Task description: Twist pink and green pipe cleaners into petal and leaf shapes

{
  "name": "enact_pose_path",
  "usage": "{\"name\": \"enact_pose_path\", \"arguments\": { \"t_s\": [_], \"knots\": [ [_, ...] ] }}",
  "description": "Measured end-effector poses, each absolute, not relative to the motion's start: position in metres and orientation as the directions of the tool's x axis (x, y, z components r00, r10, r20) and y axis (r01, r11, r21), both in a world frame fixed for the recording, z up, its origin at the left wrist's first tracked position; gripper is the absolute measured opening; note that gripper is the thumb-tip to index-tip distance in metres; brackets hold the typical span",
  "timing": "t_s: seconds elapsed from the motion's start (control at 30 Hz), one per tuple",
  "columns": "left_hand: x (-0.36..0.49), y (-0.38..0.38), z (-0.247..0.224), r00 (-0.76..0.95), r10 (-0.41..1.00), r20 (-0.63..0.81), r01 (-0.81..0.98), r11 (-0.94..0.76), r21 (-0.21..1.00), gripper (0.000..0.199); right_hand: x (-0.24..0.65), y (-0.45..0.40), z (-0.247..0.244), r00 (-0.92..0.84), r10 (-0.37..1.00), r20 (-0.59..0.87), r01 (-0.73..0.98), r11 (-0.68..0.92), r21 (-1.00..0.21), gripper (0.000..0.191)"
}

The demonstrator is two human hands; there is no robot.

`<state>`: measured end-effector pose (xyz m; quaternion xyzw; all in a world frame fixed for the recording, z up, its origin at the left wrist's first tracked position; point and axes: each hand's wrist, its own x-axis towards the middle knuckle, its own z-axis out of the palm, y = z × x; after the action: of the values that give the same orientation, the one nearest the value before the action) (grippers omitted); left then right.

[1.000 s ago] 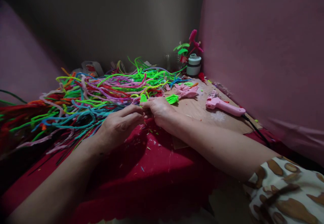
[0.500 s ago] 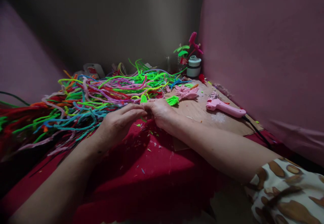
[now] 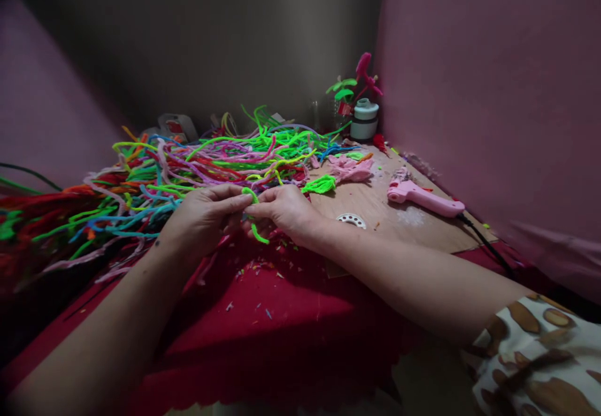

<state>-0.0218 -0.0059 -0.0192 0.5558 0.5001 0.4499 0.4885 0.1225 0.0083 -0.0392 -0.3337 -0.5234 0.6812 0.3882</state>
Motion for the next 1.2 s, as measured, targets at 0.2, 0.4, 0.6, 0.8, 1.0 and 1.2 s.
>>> {"name": "enact_pose_path", "arguments": {
  "t_s": [0.2, 0.4, 0.6, 0.8, 1.0, 1.2],
  "knots": [
    [-0.023, -0.008, -0.017, -0.009, 1.0, 0.028, 0.222, -0.025, 0.975, 0.017, 0.122, 0.006, -0.035, -0.494, 0.868, -0.039, -0.171, -0.141, -0.975, 0.016],
    [-0.024, -0.008, -0.016, 0.032, 0.999, 0.029, 0.318, -0.038, 0.947, 0.02, 0.122, 0.008, -0.035, -0.448, 0.894, 0.027, -0.061, -0.001, -0.998, 0.019],
    [-0.023, -0.009, -0.016, 0.114, 0.993, -0.034, 0.342, -0.007, 0.94, 0.022, 0.119, 0.006, -0.032, -0.448, 0.891, -0.07, -0.047, -0.102, -0.994, 0.023],
    [-0.025, -0.007, -0.017, 0.206, 0.978, -0.033, 0.417, -0.057, 0.907, 0.014, 0.117, 0.004, -0.032, -0.417, 0.907, -0.056, 0.0, -0.061, -0.998, 0.023],
    [-0.031, -0.005, -0.018, 0.214, 0.976, -0.037, 0.456, -0.066, 0.888, 0.012, 0.124, 0.005, -0.031, -0.507, 0.861, -0.045, 0.02, -0.04, -0.999, 0.014],
    [-0.032, -0.006, -0.015, 0.229, 0.972, -0.049, 0.445, -0.06, 0.894, 0.015, 0.129, 0.014, -0.038, -0.535, 0.844, 0.034, -0.006, 0.036, -0.999, 0.021]
  ]
}}
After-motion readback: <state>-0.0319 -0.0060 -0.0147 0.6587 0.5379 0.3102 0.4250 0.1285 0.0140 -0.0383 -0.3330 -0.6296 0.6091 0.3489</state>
